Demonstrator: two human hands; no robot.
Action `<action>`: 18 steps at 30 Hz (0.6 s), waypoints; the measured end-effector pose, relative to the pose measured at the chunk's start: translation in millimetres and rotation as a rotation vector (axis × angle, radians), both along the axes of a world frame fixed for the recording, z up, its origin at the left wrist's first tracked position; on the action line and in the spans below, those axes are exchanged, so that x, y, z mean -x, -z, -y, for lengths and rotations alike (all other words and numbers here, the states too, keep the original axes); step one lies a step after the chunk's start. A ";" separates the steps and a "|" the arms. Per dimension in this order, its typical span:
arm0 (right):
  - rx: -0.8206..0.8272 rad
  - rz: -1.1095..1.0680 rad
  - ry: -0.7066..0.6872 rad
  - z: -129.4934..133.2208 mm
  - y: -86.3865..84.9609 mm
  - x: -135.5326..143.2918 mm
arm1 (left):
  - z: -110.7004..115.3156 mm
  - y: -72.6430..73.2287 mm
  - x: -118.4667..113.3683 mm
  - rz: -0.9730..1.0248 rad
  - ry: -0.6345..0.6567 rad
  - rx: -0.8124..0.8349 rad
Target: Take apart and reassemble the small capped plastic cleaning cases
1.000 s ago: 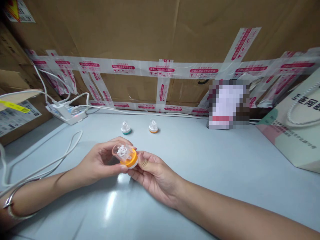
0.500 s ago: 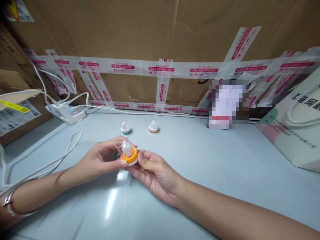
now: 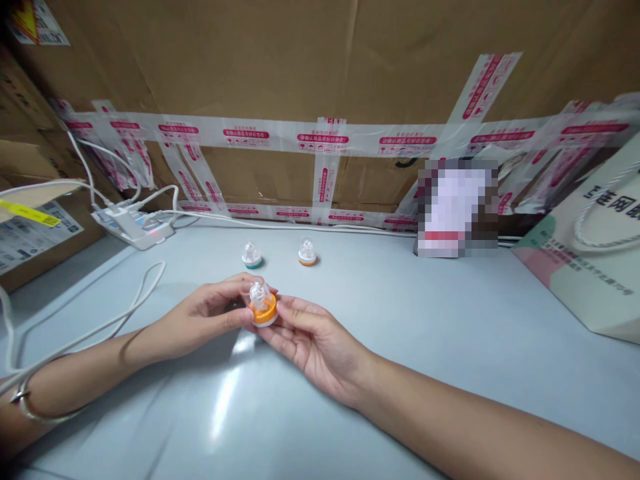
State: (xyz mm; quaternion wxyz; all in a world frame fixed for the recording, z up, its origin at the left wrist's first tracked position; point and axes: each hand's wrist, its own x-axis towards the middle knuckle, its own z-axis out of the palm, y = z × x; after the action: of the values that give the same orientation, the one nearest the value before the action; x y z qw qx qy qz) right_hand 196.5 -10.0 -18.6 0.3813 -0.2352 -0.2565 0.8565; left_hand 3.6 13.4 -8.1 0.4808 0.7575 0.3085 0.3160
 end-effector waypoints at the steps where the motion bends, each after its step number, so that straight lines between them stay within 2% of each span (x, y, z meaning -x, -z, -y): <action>1: -0.003 0.031 0.005 0.2 -0.5 0.0 | 0.4 -0.2 -0.3 -0.015 -0.009 -0.035; 5: -0.036 0.190 0.032 2.5 -3.1 0.1 | 1.1 -1.3 -1.5 -0.084 -0.009 -0.202; 9: -0.141 0.325 0.045 4.0 -4.5 -0.2 | 2.3 -0.9 -0.6 -0.140 -0.035 -0.276; 18: -0.514 0.666 0.096 3.8 1.1 4.0 | 9.2 2.3 0.7 -0.230 -0.090 -0.371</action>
State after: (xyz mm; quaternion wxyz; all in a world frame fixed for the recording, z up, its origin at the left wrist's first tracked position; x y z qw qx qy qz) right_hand 192.5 -13.8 -19.7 0.3634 -0.4080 -0.5597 0.6231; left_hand 2.9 4.3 -10.4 0.2802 0.8496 0.3312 0.3000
